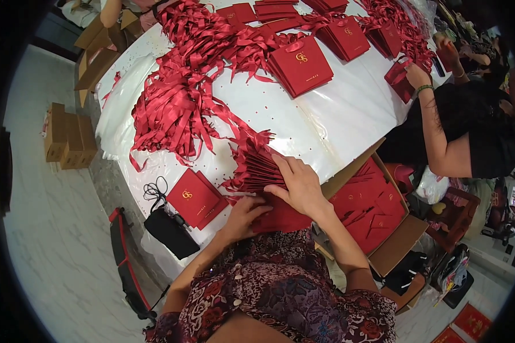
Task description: Folding, organizing, and packaging red gift bags with ribbons.
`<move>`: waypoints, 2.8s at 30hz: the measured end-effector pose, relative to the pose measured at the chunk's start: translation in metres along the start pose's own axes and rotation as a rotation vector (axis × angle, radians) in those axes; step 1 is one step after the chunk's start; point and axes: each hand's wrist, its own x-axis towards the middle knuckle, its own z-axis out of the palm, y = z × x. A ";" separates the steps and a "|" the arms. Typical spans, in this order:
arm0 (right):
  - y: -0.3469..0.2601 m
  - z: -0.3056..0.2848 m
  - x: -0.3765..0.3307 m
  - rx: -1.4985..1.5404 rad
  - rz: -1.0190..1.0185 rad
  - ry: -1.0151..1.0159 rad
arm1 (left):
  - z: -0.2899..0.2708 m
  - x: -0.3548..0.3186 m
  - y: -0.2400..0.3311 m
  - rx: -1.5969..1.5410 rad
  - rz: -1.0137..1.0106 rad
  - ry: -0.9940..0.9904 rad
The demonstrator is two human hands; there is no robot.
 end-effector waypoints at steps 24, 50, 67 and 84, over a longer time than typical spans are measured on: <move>-0.002 -0.004 -0.001 0.018 -0.023 -0.039 | -0.019 0.000 -0.003 0.069 -0.417 0.064; -0.003 0.004 0.000 0.023 -0.034 0.003 | 0.020 -0.016 -0.005 0.219 -0.114 0.369; 0.012 -0.014 -0.009 0.323 -0.141 -0.184 | -0.039 0.054 -0.034 -0.209 -0.090 0.126; 0.032 0.088 -0.053 1.012 0.196 0.481 | -0.052 0.050 -0.031 -0.231 -0.096 -0.050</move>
